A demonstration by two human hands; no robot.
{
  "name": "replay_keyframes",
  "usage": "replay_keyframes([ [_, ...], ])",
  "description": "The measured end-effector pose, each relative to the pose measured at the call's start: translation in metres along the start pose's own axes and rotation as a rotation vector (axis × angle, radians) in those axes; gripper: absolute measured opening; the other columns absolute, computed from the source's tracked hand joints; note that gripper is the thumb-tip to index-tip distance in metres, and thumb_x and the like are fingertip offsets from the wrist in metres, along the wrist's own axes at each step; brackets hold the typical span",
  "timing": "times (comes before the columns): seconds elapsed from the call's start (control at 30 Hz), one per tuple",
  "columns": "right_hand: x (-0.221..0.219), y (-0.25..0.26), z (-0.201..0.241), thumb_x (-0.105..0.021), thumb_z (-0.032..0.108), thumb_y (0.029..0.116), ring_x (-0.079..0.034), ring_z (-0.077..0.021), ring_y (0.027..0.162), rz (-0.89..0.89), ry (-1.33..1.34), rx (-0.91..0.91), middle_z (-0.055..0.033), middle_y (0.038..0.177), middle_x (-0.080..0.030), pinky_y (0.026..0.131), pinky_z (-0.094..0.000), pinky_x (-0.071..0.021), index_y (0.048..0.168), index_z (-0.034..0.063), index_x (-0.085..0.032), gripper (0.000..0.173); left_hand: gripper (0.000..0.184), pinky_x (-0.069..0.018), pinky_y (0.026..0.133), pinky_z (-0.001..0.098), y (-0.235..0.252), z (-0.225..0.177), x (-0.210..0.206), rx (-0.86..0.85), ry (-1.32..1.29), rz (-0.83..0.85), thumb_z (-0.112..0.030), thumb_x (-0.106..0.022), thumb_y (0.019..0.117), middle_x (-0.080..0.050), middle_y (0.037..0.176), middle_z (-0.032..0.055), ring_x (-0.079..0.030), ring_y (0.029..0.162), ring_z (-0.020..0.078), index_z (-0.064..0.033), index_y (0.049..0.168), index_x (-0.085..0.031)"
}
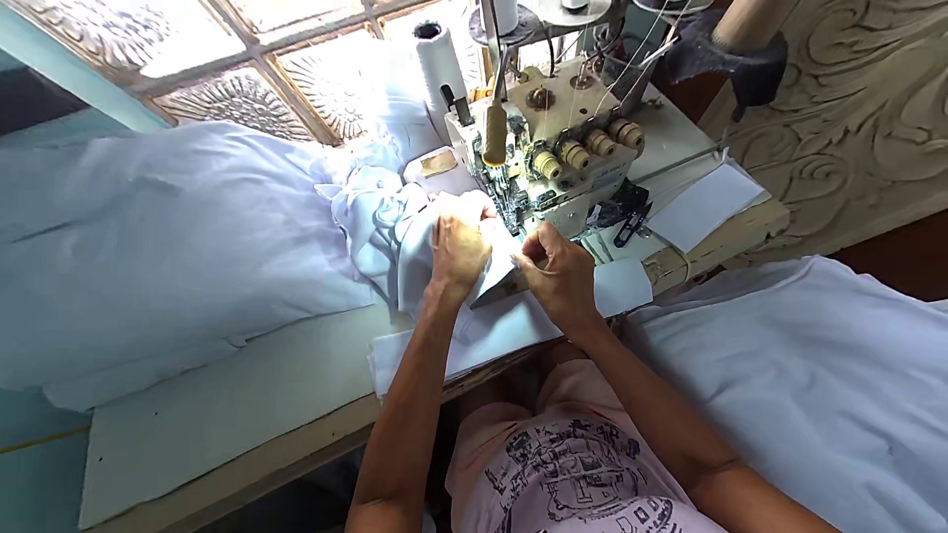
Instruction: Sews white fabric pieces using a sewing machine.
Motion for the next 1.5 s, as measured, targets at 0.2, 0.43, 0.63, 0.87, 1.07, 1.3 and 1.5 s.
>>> replay_keyframes([
  [0.2,-0.001,-0.006,-0.01,-0.075,0.004,0.087,-0.067,-0.0207,0.068,0.003,0.067,-0.064,-0.0105,0.08,-0.067,0.058,-0.0359,-0.0538,0.091,0.001,-0.066,0.011,0.018,-0.0483,0.092,0.0593,-0.026,-0.018,-0.004,-0.021,0.281,0.016,-0.011,-0.061,0.0987,-0.068,0.104,0.0273,-0.062,0.11,0.0489,0.0025,0.099,-0.074],
  [0.43,0.014,-0.027,-0.008,-0.069,0.002,0.0875,-0.066,-0.0183,0.071,0.02,0.089,-0.118,-0.0098,0.082,-0.066,0.063,-0.0325,-0.0551,0.092,-0.0002,-0.067,0.005,0.017,-0.0475,0.073,0.048,-0.054,-0.031,-0.006,0.009,0.024,-0.011,-0.012,-0.064,0.0982,-0.064,0.087,0.015,-0.061,0.08,0.0308,-0.0029,0.105,-0.077],
  [0.63,0.006,-0.019,-0.013,-0.066,0.001,0.0896,-0.066,-0.0229,0.071,-0.037,-0.021,-0.067,-0.012,0.084,-0.067,0.061,-0.0363,-0.0542,0.098,0.0001,-0.071,0.01,0.018,-0.0498,0.071,0.0516,-0.046,-0.029,-0.012,0.053,0.114,-0.033,-0.016,-0.062,0.1002,-0.067,0.086,0.0168,-0.064,0.075,0.0328,0.001,0.104,-0.069],
  [0.87,-0.005,-0.011,-0.003,-0.065,-0.004,0.0875,-0.064,-0.0302,0.067,0.011,-0.288,0.022,-0.0153,0.08,-0.062,0.059,-0.0404,-0.0527,0.11,0.0036,-0.078,0.027,0.021,-0.0508,0.088,0.0585,-0.043,-0.034,-0.007,0.013,0.216,0.073,-0.009,-0.057,0.1011,-0.07,0.113,0.0236,-0.067,0.104,0.0437,0.0037,0.108,-0.072],
  [1.07,-0.014,-0.007,0.004,-0.068,0.0,0.0856,-0.065,-0.0306,0.068,0.035,-0.472,0.041,-0.0141,0.082,-0.065,0.064,-0.0439,-0.0522,0.114,0.0042,-0.076,0.03,0.027,-0.0474,0.099,0.0597,-0.017,-0.007,-0.006,0.109,0.246,0.106,-0.009,-0.054,0.1016,-0.065,0.127,0.0256,-0.059,0.121,0.0466,0.0032,0.12,-0.07],
  [1.3,0.002,-0.026,0.006,-0.066,0.004,0.0879,-0.066,-0.0283,0.068,0.036,-0.402,0.078,-0.0117,0.078,-0.065,0.068,-0.0436,-0.0541,0.099,0.0039,-0.077,0.015,0.027,-0.0431,0.105,0.0569,0.002,0.032,0.005,0.121,0.281,0.014,-0.008,-0.052,0.1008,-0.066,0.125,0.0256,-0.059,0.121,0.0446,0.0066,0.114,-0.07],
  [1.5,0.045,-0.052,-0.049,-0.064,0.007,0.0953,-0.071,-0.0387,0.085,0.137,-0.421,-0.159,-0.0202,0.099,-0.072,0.078,-0.0566,-0.0557,0.11,0.0009,-0.075,0.02,0.039,-0.0405,0.111,0.0565,-0.034,0.064,0.02,0.138,0.329,-0.035,-0.017,-0.038,0.1084,-0.057,0.14,0.0257,-0.052,0.133,0.0441,0.0041,0.133,-0.059],
])
Point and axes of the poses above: each hand's wrist, its own y-axis towards the middle knuckle, its own x-axis out of the back of the hand, z = x × y, the point moved 7 cm from there along y, towards the middle knuckle
